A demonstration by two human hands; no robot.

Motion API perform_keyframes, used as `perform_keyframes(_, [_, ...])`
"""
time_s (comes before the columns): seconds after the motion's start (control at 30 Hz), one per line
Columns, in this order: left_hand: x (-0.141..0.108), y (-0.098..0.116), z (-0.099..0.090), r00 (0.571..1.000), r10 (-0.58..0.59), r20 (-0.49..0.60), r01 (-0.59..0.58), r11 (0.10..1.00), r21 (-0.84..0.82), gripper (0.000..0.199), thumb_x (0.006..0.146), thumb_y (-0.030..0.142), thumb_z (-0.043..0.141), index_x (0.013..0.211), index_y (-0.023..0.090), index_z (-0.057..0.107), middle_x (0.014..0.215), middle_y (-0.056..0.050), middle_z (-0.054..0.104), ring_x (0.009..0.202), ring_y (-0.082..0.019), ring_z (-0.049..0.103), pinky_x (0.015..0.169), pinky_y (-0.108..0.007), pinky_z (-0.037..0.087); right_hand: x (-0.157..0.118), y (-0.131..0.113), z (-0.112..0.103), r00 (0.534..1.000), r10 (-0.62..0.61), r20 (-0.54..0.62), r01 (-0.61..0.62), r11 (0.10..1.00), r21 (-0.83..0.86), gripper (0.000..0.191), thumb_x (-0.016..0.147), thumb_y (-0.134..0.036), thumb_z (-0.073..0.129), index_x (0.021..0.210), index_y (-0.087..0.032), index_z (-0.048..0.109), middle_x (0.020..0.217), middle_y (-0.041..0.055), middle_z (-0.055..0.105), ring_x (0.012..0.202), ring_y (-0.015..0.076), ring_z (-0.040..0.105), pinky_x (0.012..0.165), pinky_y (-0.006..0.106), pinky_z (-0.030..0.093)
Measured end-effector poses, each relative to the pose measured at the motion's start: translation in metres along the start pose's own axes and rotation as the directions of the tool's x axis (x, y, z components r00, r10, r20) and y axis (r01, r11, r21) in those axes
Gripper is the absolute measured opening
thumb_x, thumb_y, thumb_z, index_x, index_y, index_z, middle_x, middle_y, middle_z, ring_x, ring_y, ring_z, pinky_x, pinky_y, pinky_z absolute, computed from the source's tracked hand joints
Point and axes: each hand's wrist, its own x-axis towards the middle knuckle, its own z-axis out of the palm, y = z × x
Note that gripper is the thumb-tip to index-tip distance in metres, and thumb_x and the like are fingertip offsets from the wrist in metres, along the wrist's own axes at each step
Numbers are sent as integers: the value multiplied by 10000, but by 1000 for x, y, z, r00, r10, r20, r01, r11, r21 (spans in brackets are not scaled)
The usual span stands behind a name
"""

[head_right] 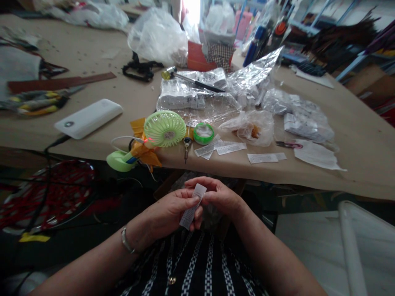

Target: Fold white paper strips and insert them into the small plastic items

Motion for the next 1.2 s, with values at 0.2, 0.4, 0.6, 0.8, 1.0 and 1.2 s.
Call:
perform_keyframes(0.2, [2, -4, 0, 1000, -19, -1, 19, 999, 29, 187, 802, 309, 562, 816, 124, 577, 610, -21, 560, 495, -109, 556, 469, -205, 411, 4, 4, 0, 997, 15, 72, -24, 992, 121, 223, 666, -285, 723, 829, -161, 635, 1170, 85, 584, 1020, 209, 584, 855, 325, 477])
perform_keyframes(0.4, [5, -6, -4, 999, 20, -38, -19, 1000, 18, 186, 806, 322, 561, 829, 138, 552, 616, 9, 534, 491, -98, 548, 454, -198, 388, 4, 1, 5, 999, 15, -50, -13, 1000, 26, 356, 677, -347, 708, 990, -200, 624, 1111, 68, 614, 948, 195, 605, 839, 326, 485])
perform_keyframes(0.6, [4, -1, -4, 991, 70, -111, -69, 998, 12, 190, 807, 320, 554, 743, 144, 521, 614, 18, 519, 487, -86, 537, 451, -193, 374, -6, -10, 13, 897, -381, -225, 125, 704, -699, 329, 821, -282, 568, 1147, -235, 563, 1138, 63, 582, 1054, 198, 546, 936, 347, 430])
perform_keyframes(0.8, [6, -1, -2, 982, 49, -181, -48, 999, 10, 168, 774, 300, 587, 759, 146, 521, 592, 28, 516, 462, -87, 531, 430, -189, 366, -8, -11, 18, 882, -466, -76, 129, 393, -911, 309, 866, -259, 494, 1164, -206, 556, 1114, 90, 581, 1050, 205, 545, 907, 341, 454])
perform_keyframes(1.0, [6, -1, -5, 984, 62, -167, -65, 998, -13, 194, 797, 328, 564, 749, 146, 516, 595, 28, 507, 468, -80, 524, 444, -189, 366, -4, -5, 18, 870, -439, -222, 80, 572, -816, 336, 862, -274, 493, 1193, -217, 517, 1097, 74, 612, 1008, 196, 574, 902, 350, 448])
perform_keyframes(1.2, [6, -2, -7, 972, 105, -208, -98, 994, 42, 163, 823, 314, 522, 872, 160, 547, 607, 33, 507, 486, -82, 528, 456, -187, 359, 8, -8, 20, 889, -160, -429, -17, 925, -379, 159, 805, -333, 575, 839, -178, 586, 689, -23, 592, 609, 91, 547, 603, 201, 451])
